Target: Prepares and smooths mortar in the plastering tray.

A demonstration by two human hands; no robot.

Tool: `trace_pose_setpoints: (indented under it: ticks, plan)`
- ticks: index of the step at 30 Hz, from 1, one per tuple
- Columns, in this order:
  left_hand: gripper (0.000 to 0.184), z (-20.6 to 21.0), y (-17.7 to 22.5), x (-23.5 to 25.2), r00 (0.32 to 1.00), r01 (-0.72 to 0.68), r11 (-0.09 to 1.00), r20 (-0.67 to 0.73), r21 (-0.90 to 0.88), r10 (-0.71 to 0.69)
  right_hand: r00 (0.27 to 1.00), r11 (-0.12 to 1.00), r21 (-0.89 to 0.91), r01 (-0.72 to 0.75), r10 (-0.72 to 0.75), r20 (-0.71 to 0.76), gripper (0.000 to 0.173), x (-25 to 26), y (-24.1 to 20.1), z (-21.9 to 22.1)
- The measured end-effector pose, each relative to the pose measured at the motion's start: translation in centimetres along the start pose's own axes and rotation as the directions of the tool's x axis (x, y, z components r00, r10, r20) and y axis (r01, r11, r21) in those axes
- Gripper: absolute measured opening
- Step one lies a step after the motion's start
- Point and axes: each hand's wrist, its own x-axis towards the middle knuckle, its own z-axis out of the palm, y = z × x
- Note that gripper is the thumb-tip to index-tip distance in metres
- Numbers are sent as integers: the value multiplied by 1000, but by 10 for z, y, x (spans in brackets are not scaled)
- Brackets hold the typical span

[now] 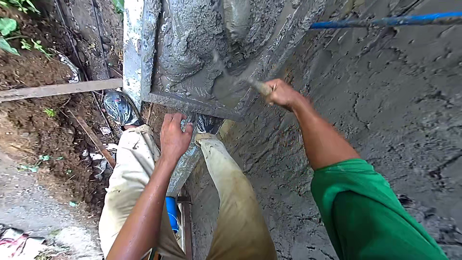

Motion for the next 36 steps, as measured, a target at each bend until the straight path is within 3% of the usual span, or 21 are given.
trace_pose_setpoints:
  ticks: [3,6,11,16,22,27,30,32,34,36]
  plan:
    - [33,2,-2,-1,1000,2,1000,2,7,-2,977,942,-332,-58,122,177,20,21,20,31]
    - [32,1,-2,-4,1000,-11,1000,-11,11,11,938,859,-507,-65,226,262,14,56,31,58]
    - [31,-3,0,-12,997,-65,998,-31,18,65,954,706,-698,-119,276,117,22,98,18,61]
    - [31,2,-4,-8,997,-68,996,-18,64,70,976,628,-752,-200,194,-97,29,83,2,50]
    - [32,3,-11,2,999,-33,997,-5,68,33,911,693,-627,-358,111,-397,27,51,-26,-5]
    - [34,-6,-16,7,999,37,997,0,60,-37,907,677,-653,-340,52,-418,25,-3,-34,-51]
    - [33,-4,-14,7,1000,31,998,3,59,-31,918,741,-594,-312,75,-389,19,-32,-31,-70]
    - [32,-1,-12,6,999,34,998,11,54,-34,931,871,-401,-284,151,-331,18,-33,-21,-76]
    - [32,1,-12,4,1000,21,999,17,49,-22,954,977,-65,-202,181,-240,20,-32,-8,-63]
    - [32,-1,-13,1,1000,6,999,13,42,-7,974,965,253,-72,123,-188,23,-33,-1,-28]
